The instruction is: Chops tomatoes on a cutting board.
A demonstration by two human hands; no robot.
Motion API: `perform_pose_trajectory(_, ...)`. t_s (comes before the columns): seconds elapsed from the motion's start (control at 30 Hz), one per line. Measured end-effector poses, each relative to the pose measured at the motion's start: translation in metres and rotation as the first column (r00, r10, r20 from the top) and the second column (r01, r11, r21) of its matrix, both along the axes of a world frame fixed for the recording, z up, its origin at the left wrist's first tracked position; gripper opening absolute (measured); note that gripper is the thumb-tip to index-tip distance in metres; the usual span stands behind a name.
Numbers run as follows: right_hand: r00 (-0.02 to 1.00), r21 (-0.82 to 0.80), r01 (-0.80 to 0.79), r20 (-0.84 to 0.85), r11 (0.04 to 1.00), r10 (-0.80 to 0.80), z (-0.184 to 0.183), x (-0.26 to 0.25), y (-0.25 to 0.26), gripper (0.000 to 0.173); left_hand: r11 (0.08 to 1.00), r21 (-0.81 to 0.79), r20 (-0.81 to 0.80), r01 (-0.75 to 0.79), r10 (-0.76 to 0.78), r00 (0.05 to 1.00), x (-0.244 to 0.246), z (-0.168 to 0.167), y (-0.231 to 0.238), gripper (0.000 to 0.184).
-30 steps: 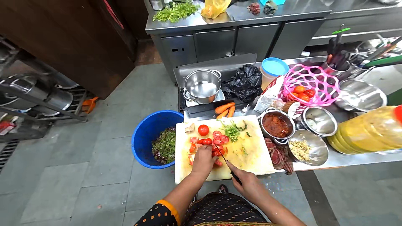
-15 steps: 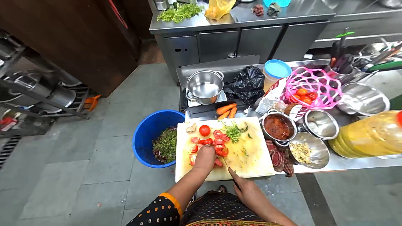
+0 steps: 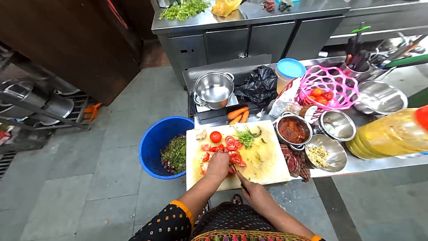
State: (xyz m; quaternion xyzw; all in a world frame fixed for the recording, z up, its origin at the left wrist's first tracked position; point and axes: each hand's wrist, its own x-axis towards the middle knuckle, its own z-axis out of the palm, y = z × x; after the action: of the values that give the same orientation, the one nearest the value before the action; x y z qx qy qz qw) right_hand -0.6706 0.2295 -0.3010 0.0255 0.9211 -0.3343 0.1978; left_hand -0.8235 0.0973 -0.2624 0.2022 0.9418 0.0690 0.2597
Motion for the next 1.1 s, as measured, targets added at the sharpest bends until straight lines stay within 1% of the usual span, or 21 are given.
perform_pose_trajectory(0.1, 0.997, -0.003, 0.010, -0.073, 1.000, -0.010, -0.001, 0.030, 0.015, 0.060, 1.000, 0.026, 0.019, -0.013, 0.012, 1.000, -0.005, 0.004, -0.001, 0.025)
perform_pose_trajectory(0.2, 0.974, -0.080, 0.062, -0.214, 0.995, -0.078, 0.005, 0.047, 0.020, 0.059, 0.998, 0.061, 0.040, 0.017, -0.020, 0.999, -0.010, 0.018, -0.004, 0.034)
perform_pose_trajectory(0.27, 0.965, -0.103, 0.088, -0.237, 0.991, -0.111, 0.007, 0.048, 0.019, 0.059, 0.995, 0.094, -0.036, 0.017, -0.013, 0.999, -0.020, 0.037, -0.006, 0.040)
perform_pose_trajectory(0.33, 0.969, -0.114, 0.083, -0.224, 0.990, -0.107, 0.007, 0.045, 0.014, 0.058, 0.986, 0.165, -0.140, 0.008, 0.015, 0.990, -0.043, 0.052, -0.011, 0.033)
perform_pose_trajectory(0.37, 0.969, -0.128, 0.066, -0.228, 0.990, -0.094, 0.009, 0.042, 0.010, 0.057, 0.982, 0.187, -0.178, 0.018, 0.016, 0.984, -0.060, 0.053, -0.013, 0.030)
perform_pose_trajectory(0.4, 0.969, -0.140, 0.034, -0.236, 0.990, -0.067, 0.012, 0.038, 0.004, 0.057, 0.981, 0.188, -0.197, 0.042, -0.004, 0.980, -0.077, 0.050, -0.016, 0.031)
perform_pose_trajectory(0.43, 0.972, -0.146, -0.009, -0.235, 0.989, -0.025, 0.016, 0.034, -0.004, 0.055, 0.982, 0.171, -0.192, 0.078, -0.045, 0.980, -0.092, 0.042, -0.018, 0.038)
perform_pose_trajectory(0.5, 0.973, -0.138, -0.107, -0.217, 0.985, 0.075, 0.022, 0.023, -0.025, 0.054, 0.970, 0.119, -0.146, 0.211, -0.193, 0.970, -0.114, 0.020, -0.025, 0.050)
perform_pose_trajectory(0.57, 0.967, -0.143, -0.197, -0.193, 0.970, 0.168, 0.019, 0.009, -0.049, 0.054, 0.938, 0.077, -0.117, 0.339, -0.329, 0.937, -0.125, 0.002, -0.027, 0.053)
perform_pose_trajectory(0.63, 0.963, -0.152, -0.259, -0.119, 0.954, 0.243, 0.013, -0.004, -0.069, 0.055, 0.926, 0.058, -0.121, 0.372, -0.363, 0.924, -0.127, -0.006, -0.024, 0.053)
perform_pose_trajectory(0.7, 0.969, -0.136, -0.245, -0.055, 0.960, 0.240, 0.002, -0.014, -0.084, 0.056, 0.936, 0.087, -0.122, 0.340, -0.329, 0.936, -0.129, -0.005, -0.025, 0.052)
perform_pose_trajectory(0.8, 0.997, -0.084, -0.083, -0.010, 0.993, 0.082, -0.005, -0.021, -0.096, 0.057, 0.953, 0.225, -0.146, 0.205, -0.175, 0.974, -0.122, 0.015, -0.039, 0.056)
perform_pose_trajectory(0.87, 1.000, -0.058, 0.015, 0.003, 0.998, -0.015, -0.004, -0.021, -0.098, 0.057, 0.940, 0.315, -0.166, 0.129, -0.079, 0.983, -0.109, 0.033, -0.059, 0.056)
perform_pose_trajectory(0.93, 0.997, -0.038, 0.070, -0.016, 0.997, -0.071, -0.006, -0.018, -0.099, 0.056, 0.933, 0.354, -0.145, 0.061, -0.010, 0.989, -0.090, 0.042, -0.092, 0.059)
perform_pose_trajectory(1.0, 0.994, -0.034, 0.093, -0.051, 0.995, -0.095, -0.004, -0.016, -0.100, 0.056, 0.942, 0.335, -0.084, -0.026, 0.057, 0.995, -0.070, 0.040, -0.128, 0.063)
perform_pose_trajectory(1.03, 0.991, -0.048, 0.093, -0.096, 0.994, -0.098, -0.004, -0.013, -0.102, 0.057, 0.946, 0.318, -0.055, -0.066, 0.088, 0.995, -0.059, 0.034, -0.145, 0.064)
perform_pose_trajectory(1.1, 0.974, -0.085, 0.104, -0.194, 0.991, -0.119, -0.004, -0.002, -0.107, 0.056, 0.951, 0.292, -0.024, -0.105, 0.117, 0.993, -0.039, 0.010, -0.171, 0.067)
